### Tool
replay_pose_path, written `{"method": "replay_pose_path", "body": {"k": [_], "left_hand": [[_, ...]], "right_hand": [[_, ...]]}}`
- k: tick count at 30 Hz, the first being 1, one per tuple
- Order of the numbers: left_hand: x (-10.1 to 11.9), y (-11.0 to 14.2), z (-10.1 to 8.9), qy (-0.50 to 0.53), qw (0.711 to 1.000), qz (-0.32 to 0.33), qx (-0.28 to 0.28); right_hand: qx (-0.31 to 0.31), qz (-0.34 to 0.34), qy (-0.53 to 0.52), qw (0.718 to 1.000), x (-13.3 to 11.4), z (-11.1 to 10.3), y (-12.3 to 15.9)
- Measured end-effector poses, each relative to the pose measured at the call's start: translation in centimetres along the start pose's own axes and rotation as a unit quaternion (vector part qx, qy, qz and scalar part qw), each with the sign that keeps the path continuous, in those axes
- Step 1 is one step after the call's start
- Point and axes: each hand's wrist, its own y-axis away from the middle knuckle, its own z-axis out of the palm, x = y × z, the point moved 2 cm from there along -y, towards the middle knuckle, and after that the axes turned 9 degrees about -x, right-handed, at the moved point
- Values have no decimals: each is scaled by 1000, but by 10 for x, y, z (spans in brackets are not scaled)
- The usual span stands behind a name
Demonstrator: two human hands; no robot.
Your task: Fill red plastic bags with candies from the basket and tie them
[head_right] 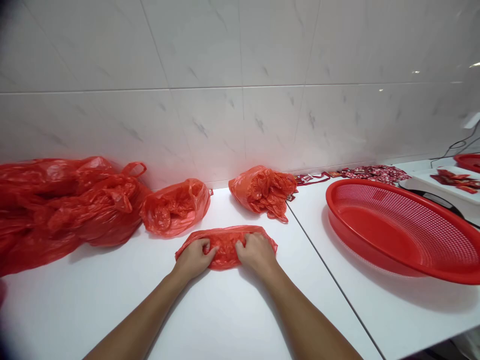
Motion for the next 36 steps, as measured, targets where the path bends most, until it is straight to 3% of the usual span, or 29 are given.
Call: {"method": "replay_pose_path", "body": {"k": [6,12,18,22,24,27,29,31,34,36], "left_hand": [[13,14,-2,-7,994,107,-31],[19,20,1,27,981,195,1],[7,5,-1,13,994,60,90],[3,4,-7,28,992,81,90],[5,11,-10,34,986,124,103],[17,24,-7,24,956,266,123],[27,30,1,5,933,344,102],[32,28,10,-28,945,319,63],[26,17,19,-74,986,147,-4],[17,11,20,-81,993,72,-45]], "right_hand": [[18,-14,1,1000,7,-6,-3],[-45,42,6,998,16,-5,-3],[-120,4,-8,993,6,-2,5],[-136,6,-15,991,3,-2,7],[-128,18,-18,991,4,-2,6],[-116,20,-17,993,7,-1,4],[-112,16,-8,994,8,0,3],[-110,10,1,994,8,1,2],[-98,1,8,995,6,-1,3],[-91,-9,9,996,3,-2,5]]}}
